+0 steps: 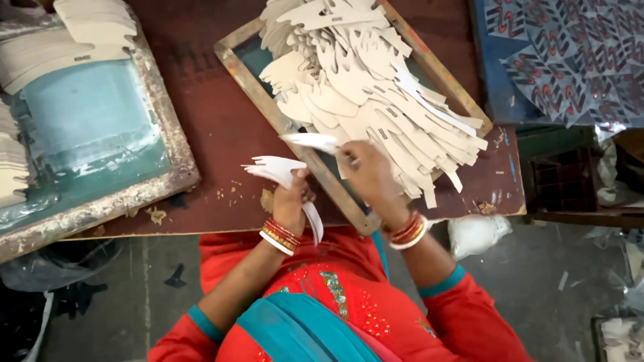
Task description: Sorting and stacking white fabric or paper cutouts on a production workbench.
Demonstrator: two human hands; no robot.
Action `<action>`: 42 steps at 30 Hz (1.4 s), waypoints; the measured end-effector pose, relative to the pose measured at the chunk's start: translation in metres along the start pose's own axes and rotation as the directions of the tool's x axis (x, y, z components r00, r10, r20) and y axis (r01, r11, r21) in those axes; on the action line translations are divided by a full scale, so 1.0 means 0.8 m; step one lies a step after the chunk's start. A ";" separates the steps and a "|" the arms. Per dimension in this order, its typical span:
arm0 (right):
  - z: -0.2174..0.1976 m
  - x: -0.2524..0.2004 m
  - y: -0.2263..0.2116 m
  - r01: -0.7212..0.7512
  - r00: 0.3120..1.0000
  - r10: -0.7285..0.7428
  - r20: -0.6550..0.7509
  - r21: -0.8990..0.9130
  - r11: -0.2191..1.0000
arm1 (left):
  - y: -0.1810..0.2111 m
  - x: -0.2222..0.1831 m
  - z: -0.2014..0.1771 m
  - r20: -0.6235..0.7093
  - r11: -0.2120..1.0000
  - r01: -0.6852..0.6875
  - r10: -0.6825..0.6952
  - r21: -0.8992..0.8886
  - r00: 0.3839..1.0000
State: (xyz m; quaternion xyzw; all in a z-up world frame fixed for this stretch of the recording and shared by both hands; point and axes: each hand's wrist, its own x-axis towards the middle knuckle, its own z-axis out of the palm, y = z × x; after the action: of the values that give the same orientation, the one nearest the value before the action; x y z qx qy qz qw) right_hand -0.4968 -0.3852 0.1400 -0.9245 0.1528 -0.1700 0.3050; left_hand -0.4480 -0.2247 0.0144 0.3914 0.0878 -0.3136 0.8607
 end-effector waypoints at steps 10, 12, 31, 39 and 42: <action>-0.085 0.122 0.169 -0.214 0.976 0.206 -0.074 -0.114 0.970 | 0.055 -0.016 0.005 0.009 0.999 0.043 -0.043 -0.015 0.999; -0.093 0.127 0.244 -0.163 0.986 0.158 -0.044 -0.159 0.974 | 0.046 -0.009 -0.018 0.041 0.998 0.052 -0.050 -0.048 0.998; 0.011 0.006 -0.023 0.444 0.889 -0.419 0.187 -0.124 0.887 | 0.009 0.007 0.029 0.032 0.999 0.014 -0.012 -0.039 0.999; -0.034 0.192 0.197 0.084 0.996 -0.081 0.044 -0.067 0.994 | 0.068 -0.010 -0.006 -0.044 0.965 -0.024 0.013 -0.262 0.999; -0.039 0.230 0.297 0.029 0.995 -0.052 -0.080 -0.271 0.962 | 0.059 0.003 -0.043 0.027 0.963 -0.043 0.053 -0.267 0.998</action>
State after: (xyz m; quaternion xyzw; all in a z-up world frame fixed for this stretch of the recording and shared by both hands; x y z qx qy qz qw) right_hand -0.3869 -0.6545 0.0577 -0.9522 0.1685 -0.1935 0.1657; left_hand -0.4137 -0.1774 0.0194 0.2690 0.1049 -0.2846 0.9141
